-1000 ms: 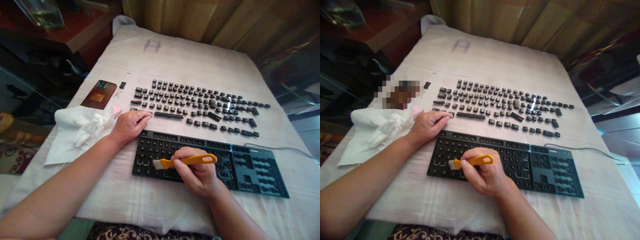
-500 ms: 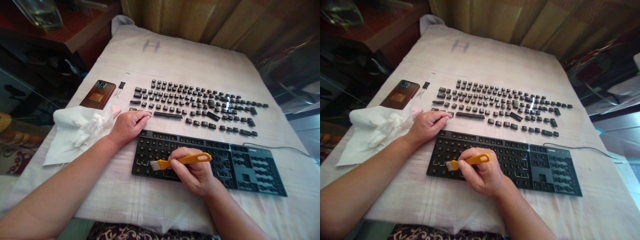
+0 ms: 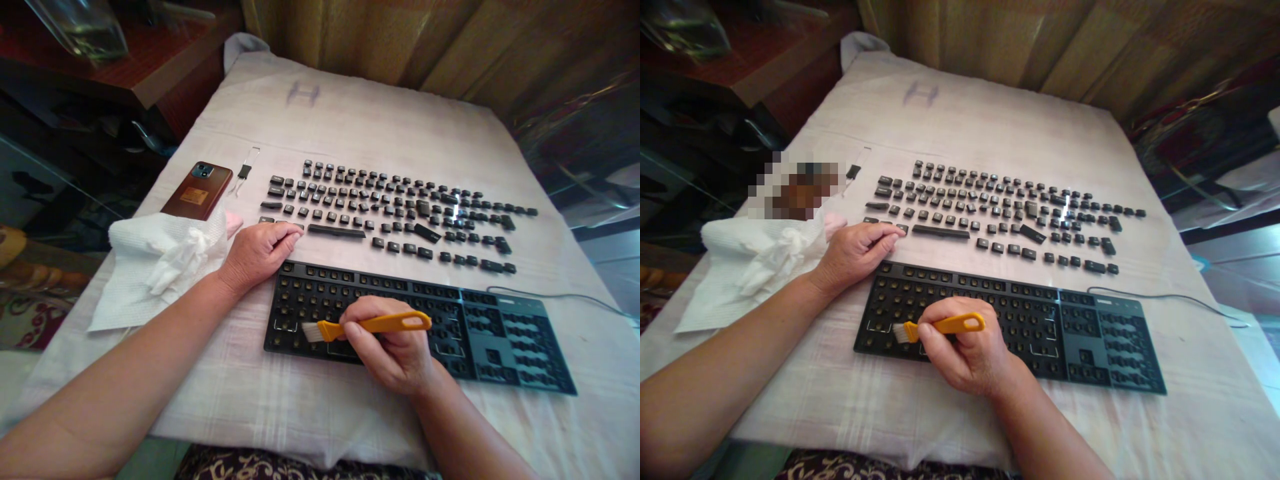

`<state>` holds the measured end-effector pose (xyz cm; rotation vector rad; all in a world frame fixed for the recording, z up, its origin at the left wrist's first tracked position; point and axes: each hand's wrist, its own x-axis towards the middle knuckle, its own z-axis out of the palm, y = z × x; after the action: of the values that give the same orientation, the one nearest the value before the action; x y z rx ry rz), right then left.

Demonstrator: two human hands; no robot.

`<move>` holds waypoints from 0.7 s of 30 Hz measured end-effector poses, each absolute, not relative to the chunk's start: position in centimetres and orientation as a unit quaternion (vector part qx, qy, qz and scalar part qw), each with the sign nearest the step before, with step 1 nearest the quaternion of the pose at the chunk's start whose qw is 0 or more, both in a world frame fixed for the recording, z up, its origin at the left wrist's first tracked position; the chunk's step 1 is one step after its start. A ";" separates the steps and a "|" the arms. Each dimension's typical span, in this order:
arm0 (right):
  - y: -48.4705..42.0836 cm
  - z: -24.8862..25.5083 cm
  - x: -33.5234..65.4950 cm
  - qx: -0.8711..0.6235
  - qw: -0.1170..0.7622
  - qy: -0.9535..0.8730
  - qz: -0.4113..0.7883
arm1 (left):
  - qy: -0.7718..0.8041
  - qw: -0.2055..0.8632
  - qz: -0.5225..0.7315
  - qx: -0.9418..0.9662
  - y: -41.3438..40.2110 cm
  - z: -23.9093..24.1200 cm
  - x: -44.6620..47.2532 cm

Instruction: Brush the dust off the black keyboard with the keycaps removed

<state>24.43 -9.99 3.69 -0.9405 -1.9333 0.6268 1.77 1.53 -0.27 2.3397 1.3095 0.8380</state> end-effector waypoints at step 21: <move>-10.3 3.4 23.6 -0.355 0.435 -0.790 0.247 | 0.464 0.165 0.292 0.819 1.5 -0.3 1.8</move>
<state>23.62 -10.26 3.39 -0.8836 -1.9667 0.6150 1.81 1.53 -0.32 2.3344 1.3226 0.8329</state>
